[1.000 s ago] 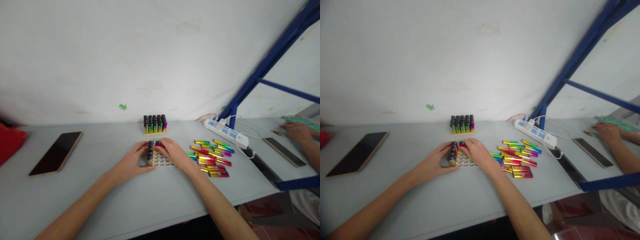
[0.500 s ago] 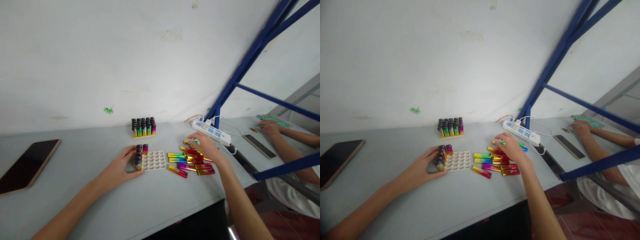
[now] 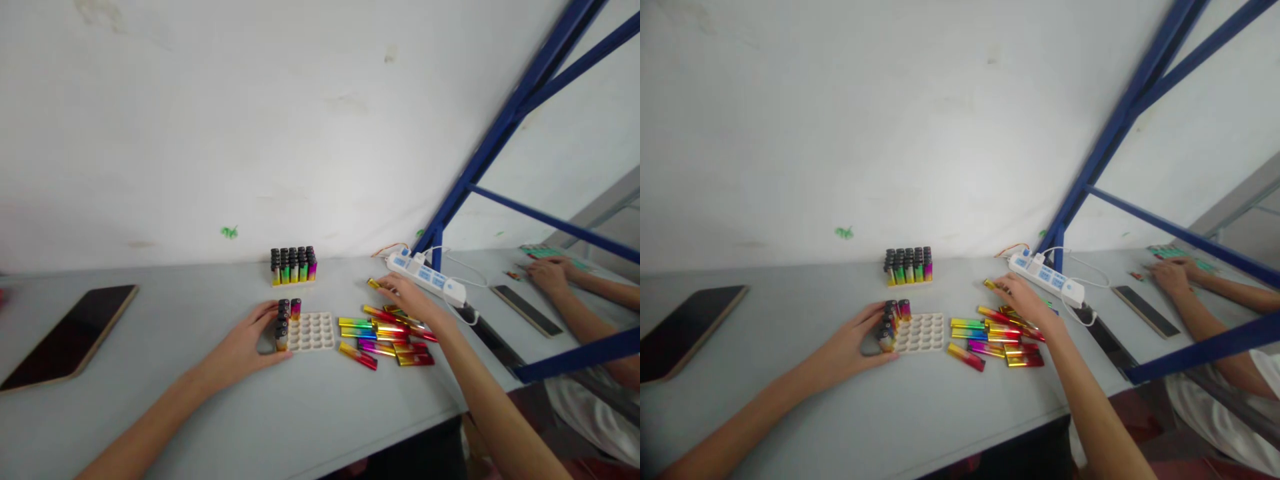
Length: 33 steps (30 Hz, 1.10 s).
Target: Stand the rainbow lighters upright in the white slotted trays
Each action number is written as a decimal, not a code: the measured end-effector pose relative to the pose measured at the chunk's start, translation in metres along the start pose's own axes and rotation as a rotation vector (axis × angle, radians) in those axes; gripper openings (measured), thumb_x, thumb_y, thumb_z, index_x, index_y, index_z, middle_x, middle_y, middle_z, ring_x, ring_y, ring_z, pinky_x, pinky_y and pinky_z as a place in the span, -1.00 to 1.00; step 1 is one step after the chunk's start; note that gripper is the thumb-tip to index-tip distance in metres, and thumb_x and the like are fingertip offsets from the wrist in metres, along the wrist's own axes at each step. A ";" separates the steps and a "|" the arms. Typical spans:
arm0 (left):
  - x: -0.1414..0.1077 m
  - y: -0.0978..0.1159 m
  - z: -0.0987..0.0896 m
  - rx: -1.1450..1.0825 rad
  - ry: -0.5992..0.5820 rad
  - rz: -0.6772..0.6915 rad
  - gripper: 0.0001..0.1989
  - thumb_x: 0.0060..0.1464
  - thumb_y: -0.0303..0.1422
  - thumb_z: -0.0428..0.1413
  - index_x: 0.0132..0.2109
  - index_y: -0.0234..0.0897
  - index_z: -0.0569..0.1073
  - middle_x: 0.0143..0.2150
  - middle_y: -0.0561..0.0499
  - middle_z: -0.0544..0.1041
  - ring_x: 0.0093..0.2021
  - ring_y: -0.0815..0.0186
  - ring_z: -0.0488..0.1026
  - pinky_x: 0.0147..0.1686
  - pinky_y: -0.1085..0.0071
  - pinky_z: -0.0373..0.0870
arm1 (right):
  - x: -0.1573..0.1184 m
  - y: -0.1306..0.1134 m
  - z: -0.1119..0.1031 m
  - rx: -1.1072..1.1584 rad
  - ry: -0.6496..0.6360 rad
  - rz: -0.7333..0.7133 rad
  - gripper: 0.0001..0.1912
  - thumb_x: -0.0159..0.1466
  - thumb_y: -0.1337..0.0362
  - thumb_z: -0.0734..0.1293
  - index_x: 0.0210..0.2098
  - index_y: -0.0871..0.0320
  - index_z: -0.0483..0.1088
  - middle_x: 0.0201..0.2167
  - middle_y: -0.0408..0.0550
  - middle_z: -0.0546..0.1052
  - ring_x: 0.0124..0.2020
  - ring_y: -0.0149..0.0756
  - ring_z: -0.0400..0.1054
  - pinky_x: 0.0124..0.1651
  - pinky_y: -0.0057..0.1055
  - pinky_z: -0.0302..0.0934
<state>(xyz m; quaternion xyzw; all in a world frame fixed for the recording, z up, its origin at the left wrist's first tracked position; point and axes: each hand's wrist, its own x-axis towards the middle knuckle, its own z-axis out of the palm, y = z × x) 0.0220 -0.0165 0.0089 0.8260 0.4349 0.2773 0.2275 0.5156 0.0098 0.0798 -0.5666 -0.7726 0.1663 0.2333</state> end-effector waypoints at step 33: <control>0.018 0.007 0.001 0.085 0.052 0.081 -0.34 0.07 0.04 0.72 0.18 -0.11 0.73 0.29 -0.21 0.80 0.30 -0.28 0.79 0.44 -0.17 0.80 | 0.050 -0.159 0.141 0.732 0.221 0.199 -0.37 0.43 -0.37 0.30 -0.53 -0.10 0.19 -0.57 -0.21 0.25 -0.44 -0.25 0.11 -0.33 -0.26 0.01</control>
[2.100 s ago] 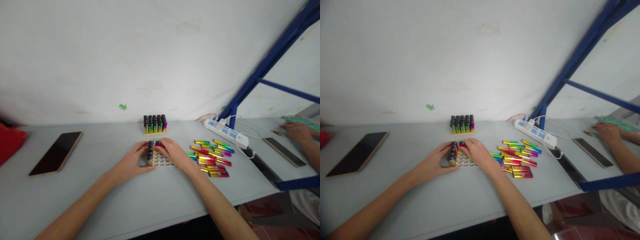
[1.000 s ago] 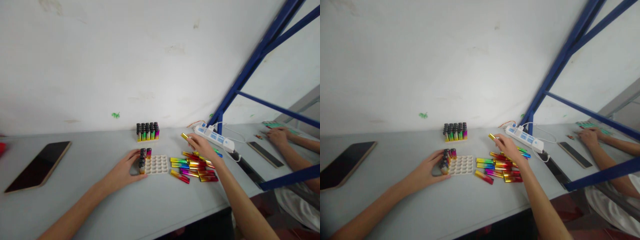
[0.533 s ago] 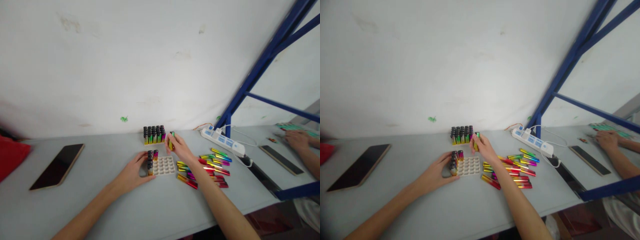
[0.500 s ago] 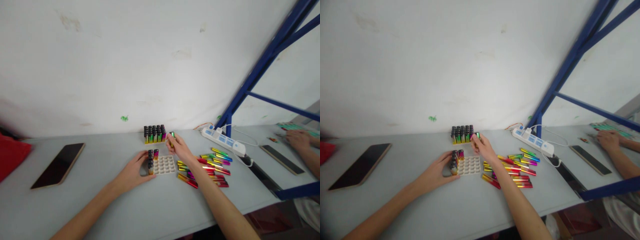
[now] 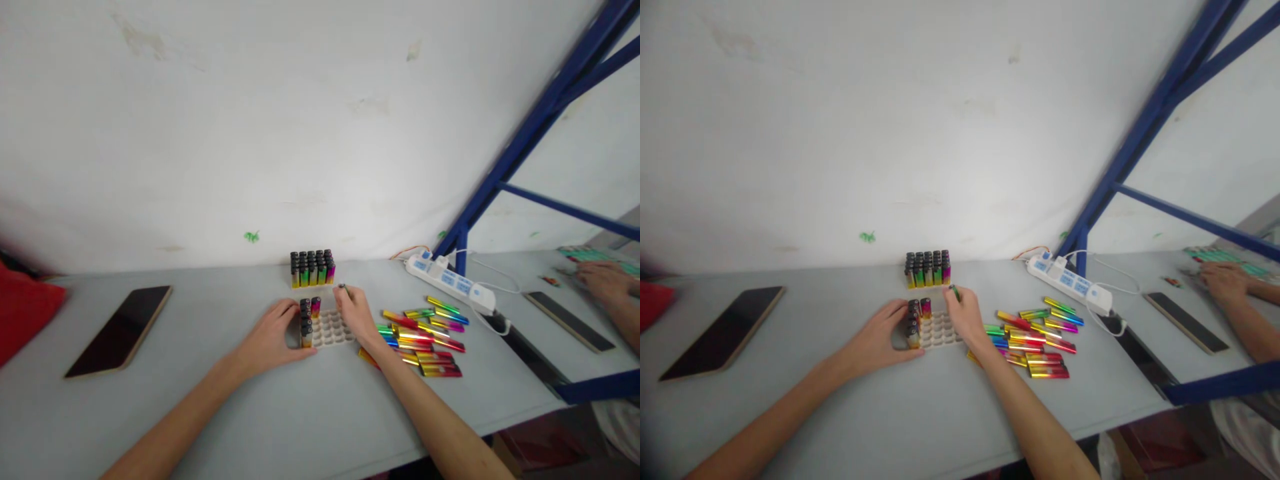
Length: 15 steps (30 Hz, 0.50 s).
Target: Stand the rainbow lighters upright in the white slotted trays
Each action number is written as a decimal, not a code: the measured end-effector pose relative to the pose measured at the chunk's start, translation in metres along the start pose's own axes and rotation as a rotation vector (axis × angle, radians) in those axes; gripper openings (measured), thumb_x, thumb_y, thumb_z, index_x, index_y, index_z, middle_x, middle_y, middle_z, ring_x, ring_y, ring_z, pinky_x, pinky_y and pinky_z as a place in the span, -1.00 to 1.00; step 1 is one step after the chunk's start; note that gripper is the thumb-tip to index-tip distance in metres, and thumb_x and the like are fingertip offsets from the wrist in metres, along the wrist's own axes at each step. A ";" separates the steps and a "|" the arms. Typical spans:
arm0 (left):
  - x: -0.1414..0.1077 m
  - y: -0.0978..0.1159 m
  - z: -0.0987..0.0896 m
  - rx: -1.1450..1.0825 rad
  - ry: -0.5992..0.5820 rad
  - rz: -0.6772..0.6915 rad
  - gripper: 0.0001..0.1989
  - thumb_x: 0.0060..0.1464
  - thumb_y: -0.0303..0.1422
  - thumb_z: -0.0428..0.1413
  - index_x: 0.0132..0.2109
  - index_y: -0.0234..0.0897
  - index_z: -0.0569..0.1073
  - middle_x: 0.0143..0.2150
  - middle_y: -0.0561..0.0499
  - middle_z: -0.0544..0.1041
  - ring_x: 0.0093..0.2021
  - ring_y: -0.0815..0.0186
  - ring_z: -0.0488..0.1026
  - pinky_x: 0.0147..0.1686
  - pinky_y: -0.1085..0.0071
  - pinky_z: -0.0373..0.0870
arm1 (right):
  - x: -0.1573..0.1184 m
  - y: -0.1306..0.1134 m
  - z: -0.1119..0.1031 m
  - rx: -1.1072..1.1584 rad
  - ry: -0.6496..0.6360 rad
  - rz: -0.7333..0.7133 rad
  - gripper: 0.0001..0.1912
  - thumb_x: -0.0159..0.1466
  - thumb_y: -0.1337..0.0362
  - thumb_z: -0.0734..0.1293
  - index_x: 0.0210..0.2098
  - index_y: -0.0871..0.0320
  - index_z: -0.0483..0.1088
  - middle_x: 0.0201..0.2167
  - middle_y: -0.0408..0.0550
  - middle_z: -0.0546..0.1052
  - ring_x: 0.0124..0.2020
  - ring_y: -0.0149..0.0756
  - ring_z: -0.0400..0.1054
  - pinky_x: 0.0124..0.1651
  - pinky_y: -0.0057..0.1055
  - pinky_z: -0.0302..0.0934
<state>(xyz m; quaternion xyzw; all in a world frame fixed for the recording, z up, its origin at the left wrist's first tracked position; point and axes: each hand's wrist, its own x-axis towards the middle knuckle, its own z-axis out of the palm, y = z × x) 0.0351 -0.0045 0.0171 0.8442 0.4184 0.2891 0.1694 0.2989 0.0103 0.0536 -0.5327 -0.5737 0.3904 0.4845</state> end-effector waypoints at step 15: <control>-0.009 -0.002 -0.015 -0.050 -0.085 -0.035 -0.24 0.15 0.05 0.72 0.36 -0.16 0.78 0.50 -0.26 0.75 0.48 -0.28 0.75 0.64 -0.17 0.68 | -0.027 -0.023 -0.033 -0.263 -0.202 -0.329 -0.26 0.70 -0.50 0.32 -0.34 -0.08 0.32 -0.31 -0.04 0.57 -0.25 -0.07 0.44 -0.07 -0.18 0.38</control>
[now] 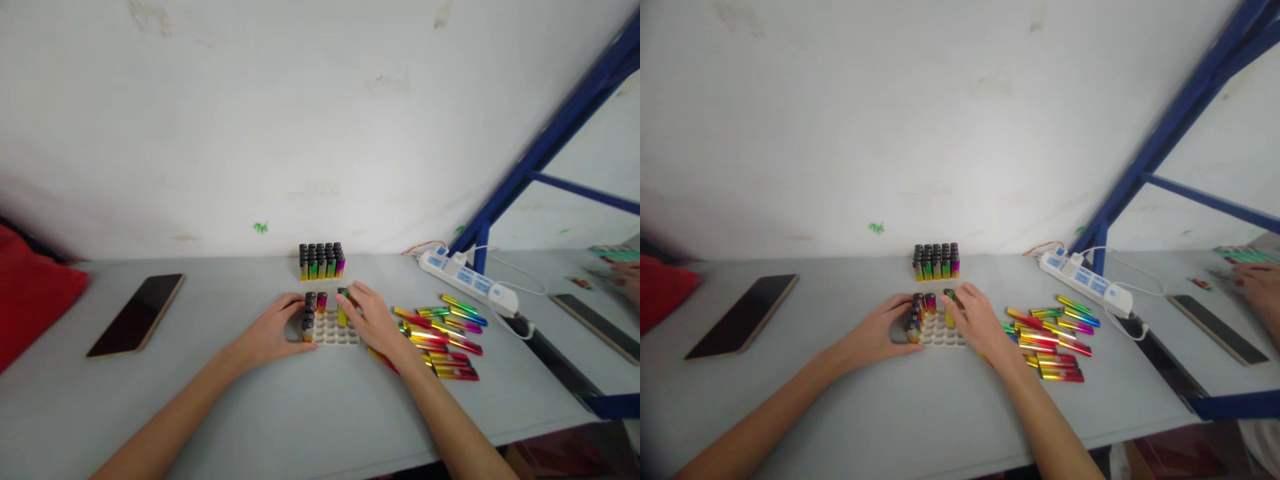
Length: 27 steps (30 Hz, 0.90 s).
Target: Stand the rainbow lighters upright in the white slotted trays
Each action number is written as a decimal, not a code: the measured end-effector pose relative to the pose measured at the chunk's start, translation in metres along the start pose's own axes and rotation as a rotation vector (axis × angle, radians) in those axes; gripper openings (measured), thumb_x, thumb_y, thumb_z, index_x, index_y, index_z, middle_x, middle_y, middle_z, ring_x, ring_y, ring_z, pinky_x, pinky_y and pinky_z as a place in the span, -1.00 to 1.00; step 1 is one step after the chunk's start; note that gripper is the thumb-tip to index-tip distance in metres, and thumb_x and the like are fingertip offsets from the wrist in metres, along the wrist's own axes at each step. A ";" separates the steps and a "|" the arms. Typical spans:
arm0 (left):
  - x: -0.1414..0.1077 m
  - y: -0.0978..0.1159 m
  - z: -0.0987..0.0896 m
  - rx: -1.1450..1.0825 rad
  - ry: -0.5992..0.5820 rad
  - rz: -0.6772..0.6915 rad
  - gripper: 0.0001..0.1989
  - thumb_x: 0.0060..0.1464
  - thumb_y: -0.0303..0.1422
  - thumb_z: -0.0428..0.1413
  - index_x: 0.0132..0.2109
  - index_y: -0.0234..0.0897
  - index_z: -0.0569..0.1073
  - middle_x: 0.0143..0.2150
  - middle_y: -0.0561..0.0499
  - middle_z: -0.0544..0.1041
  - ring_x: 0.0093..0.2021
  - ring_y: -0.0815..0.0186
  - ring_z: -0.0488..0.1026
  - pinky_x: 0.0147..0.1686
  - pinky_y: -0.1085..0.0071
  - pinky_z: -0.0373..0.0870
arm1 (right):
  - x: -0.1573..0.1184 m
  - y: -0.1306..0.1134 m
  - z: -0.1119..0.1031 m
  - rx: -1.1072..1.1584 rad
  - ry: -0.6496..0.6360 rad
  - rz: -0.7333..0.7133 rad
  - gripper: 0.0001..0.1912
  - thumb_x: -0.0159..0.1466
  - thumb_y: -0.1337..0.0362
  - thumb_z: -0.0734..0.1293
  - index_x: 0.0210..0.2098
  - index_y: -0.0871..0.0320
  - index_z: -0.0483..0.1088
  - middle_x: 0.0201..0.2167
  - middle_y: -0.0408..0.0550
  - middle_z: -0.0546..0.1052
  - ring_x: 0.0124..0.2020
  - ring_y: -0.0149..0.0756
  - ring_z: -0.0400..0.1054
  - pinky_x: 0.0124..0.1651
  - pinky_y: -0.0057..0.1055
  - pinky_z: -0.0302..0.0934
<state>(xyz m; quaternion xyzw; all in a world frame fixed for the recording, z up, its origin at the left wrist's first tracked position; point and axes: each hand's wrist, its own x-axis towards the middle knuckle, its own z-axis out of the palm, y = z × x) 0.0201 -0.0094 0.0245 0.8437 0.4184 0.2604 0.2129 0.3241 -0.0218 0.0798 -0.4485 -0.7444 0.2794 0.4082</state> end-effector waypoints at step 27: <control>0.002 -0.015 0.003 0.000 0.041 -0.029 -0.21 0.23 0.36 0.54 0.29 -0.13 0.78 0.44 -0.25 0.78 0.41 -0.31 0.79 0.57 -0.23 0.74 | -0.002 0.000 -0.019 -0.367 -0.169 -0.005 -0.57 0.75 -0.17 0.54 -0.03 0.06 0.72 -0.14 0.02 0.75 -0.07 -0.07 0.64 0.17 -0.19 0.50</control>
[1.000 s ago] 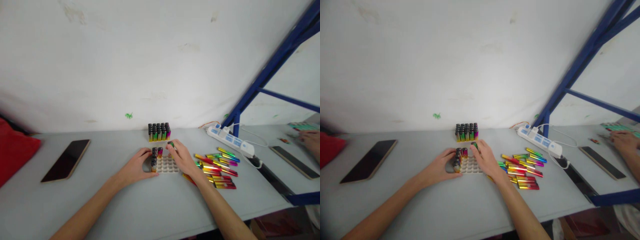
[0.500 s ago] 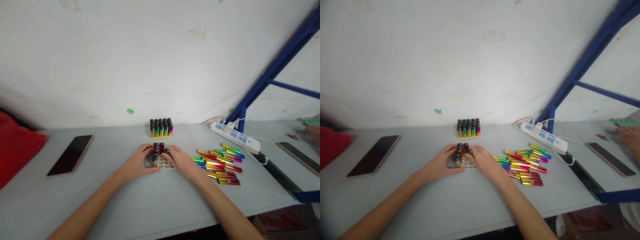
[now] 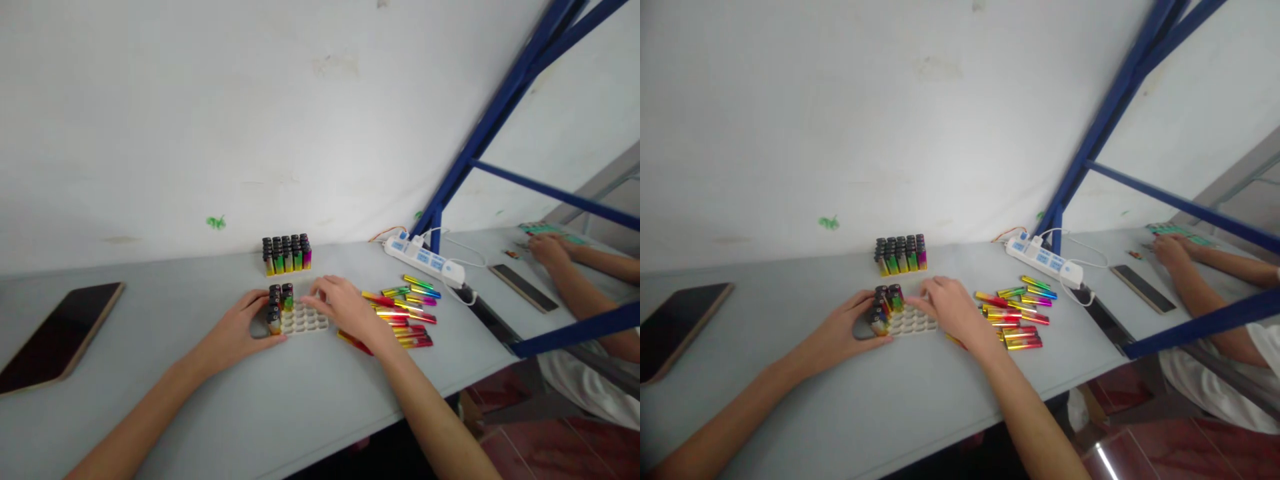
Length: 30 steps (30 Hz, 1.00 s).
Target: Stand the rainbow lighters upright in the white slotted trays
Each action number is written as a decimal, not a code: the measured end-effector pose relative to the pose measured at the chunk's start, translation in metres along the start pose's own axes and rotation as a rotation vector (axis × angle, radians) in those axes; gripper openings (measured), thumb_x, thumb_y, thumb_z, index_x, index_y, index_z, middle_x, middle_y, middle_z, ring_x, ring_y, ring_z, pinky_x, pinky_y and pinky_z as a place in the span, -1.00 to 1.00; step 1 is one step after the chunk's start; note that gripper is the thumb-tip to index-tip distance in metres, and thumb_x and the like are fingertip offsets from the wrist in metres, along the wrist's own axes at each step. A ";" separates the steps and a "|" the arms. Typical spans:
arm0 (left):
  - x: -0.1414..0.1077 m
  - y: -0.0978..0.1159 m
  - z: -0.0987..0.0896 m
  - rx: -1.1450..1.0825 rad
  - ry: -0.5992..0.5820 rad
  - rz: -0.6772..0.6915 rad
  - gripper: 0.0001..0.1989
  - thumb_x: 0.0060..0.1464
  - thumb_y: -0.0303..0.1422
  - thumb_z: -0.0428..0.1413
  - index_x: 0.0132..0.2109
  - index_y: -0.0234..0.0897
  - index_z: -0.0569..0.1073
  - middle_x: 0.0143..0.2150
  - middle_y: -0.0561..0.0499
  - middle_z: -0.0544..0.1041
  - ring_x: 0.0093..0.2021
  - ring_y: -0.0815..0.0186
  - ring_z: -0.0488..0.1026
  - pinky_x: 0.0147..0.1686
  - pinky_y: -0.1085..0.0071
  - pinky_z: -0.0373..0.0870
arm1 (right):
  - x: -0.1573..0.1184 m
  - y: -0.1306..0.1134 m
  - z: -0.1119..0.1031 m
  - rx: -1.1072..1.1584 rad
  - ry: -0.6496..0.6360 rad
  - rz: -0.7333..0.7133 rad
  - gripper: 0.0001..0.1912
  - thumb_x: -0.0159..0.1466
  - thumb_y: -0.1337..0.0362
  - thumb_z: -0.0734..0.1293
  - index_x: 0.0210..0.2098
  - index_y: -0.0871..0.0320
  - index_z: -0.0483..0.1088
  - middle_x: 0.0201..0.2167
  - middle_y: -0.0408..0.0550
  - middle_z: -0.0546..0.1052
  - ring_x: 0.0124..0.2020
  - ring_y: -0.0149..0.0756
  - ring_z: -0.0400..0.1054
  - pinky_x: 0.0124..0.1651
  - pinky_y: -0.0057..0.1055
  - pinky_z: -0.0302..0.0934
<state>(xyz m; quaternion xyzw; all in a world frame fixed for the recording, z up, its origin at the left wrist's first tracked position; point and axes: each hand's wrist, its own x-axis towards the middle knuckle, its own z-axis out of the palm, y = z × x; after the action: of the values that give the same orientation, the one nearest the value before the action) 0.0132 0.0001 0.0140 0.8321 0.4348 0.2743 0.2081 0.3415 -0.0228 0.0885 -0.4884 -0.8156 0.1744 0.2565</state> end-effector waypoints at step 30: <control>-0.009 0.015 0.004 0.018 0.064 -0.018 -0.34 0.31 0.18 0.59 0.34 -0.09 0.76 0.48 -0.27 0.76 0.54 -0.36 0.71 0.66 -0.32 0.68 | 0.037 0.025 -0.033 1.159 0.457 0.340 -0.32 0.08 -0.20 0.89 -0.01 -0.03 0.72 -0.14 -0.10 0.72 -0.05 -0.12 0.61 0.00 -0.24 0.51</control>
<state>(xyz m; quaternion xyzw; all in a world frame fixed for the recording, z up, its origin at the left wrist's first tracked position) 0.0204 -0.0158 0.0172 0.8209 0.4512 0.2948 0.1890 0.3642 0.0227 0.1113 -0.4179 -0.4251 0.5163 0.6148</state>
